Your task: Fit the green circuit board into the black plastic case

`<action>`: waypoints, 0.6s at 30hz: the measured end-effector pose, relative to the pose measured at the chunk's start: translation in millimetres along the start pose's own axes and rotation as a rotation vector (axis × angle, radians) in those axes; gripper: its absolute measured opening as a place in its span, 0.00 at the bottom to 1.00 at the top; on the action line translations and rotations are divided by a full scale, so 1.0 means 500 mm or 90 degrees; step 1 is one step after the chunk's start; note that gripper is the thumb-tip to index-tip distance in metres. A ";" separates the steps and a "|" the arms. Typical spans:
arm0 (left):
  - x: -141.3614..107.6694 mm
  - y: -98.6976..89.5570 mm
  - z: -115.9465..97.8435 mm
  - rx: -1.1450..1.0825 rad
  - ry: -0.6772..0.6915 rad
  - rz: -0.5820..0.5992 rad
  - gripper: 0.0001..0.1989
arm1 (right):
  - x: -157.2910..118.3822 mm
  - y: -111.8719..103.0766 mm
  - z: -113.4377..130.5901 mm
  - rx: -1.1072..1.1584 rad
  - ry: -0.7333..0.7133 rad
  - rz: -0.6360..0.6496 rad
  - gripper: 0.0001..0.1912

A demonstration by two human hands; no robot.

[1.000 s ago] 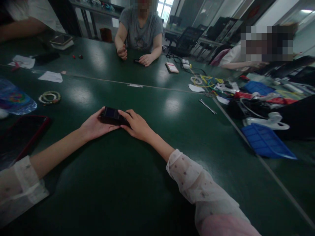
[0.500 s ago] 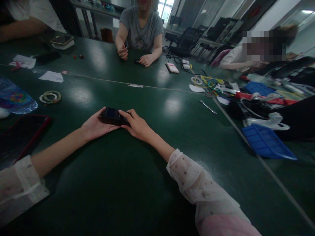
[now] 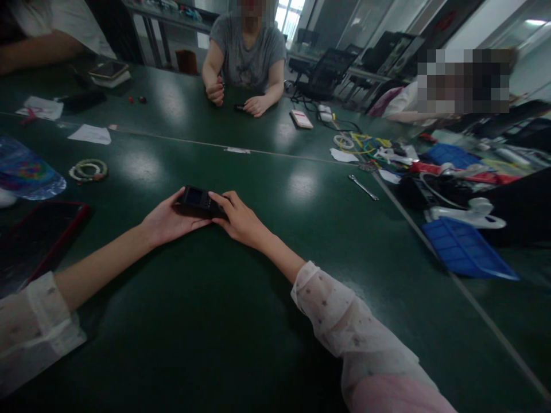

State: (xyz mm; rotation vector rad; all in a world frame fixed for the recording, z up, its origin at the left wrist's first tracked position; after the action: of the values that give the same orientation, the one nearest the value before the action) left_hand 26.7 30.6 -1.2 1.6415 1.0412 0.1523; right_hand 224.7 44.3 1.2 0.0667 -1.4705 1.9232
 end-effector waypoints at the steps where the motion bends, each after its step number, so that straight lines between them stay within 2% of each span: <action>1: 0.000 0.000 0.000 0.000 -0.001 0.003 0.29 | 0.000 0.000 0.000 0.001 0.000 0.000 0.35; 18: -0.005 0.005 0.000 -0.014 -0.001 0.022 0.28 | -0.002 -0.006 0.004 -0.024 -0.008 -0.017 0.34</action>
State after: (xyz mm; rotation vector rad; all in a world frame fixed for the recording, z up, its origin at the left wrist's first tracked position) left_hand 26.5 28.8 1.9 1.6401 1.0065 0.1843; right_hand 226.5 42.6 4.1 0.0814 -1.5065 1.8767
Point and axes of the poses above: each hand's wrist, its own x-axis towards the middle knuckle, its own y-axis out of the palm, z = x × y, the point moved 2 cm from there along x, towards the middle knuckle, and after that the axes turned 9 degrees about -y, right-handed, at the moved point
